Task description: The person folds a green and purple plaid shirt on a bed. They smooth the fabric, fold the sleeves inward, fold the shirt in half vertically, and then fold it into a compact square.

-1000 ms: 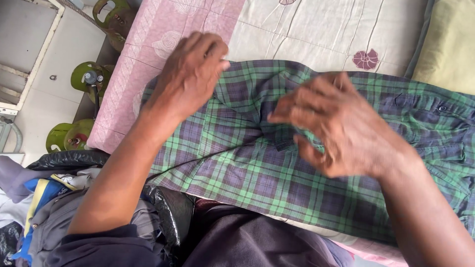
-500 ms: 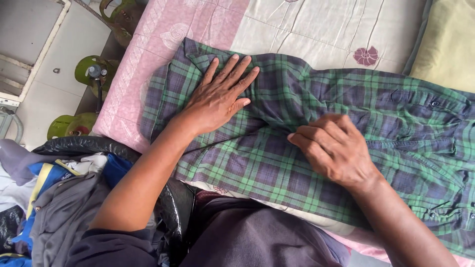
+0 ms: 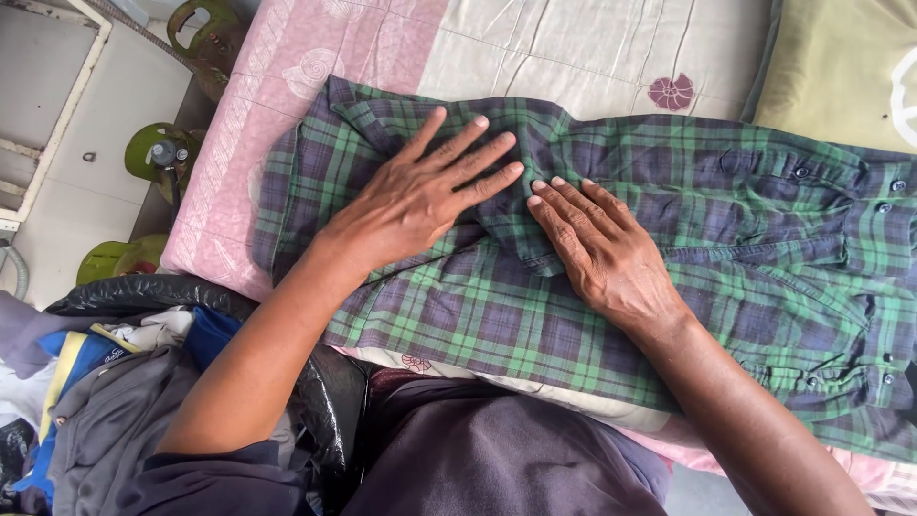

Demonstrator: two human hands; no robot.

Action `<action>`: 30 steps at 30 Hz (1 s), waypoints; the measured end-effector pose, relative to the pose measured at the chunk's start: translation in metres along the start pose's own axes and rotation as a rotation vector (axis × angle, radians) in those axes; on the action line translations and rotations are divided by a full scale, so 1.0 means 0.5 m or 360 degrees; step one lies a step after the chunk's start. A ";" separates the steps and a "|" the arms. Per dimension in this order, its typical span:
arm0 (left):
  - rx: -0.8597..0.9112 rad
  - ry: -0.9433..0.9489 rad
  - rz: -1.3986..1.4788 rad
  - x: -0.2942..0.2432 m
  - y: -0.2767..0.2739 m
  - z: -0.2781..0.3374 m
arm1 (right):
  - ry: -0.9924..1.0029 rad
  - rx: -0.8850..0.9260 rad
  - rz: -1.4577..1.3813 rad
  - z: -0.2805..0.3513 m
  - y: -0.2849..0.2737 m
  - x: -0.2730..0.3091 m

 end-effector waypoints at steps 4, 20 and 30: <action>-0.0052 0.0006 0.0054 -0.011 0.023 -0.010 | 0.0025 -0.0018 -0.0005 0.004 -0.008 -0.003; -0.0463 -0.0349 0.0411 -0.135 0.048 -0.108 | 0.1088 0.0159 0.0837 0.384 -0.195 -0.218; -0.0106 -0.0341 0.0276 -0.113 0.088 -0.095 | 0.1193 -0.0258 0.0582 0.393 -0.170 -0.210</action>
Point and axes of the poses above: each hand's wrist, its own z-axis away from the middle knuckle, its own y-axis out of the palm, x = y × z, the point moved 2 cm from there along -z, towards the middle knuckle, and after that the axes turned 10 degrees about -y, right-handed, at the moved point
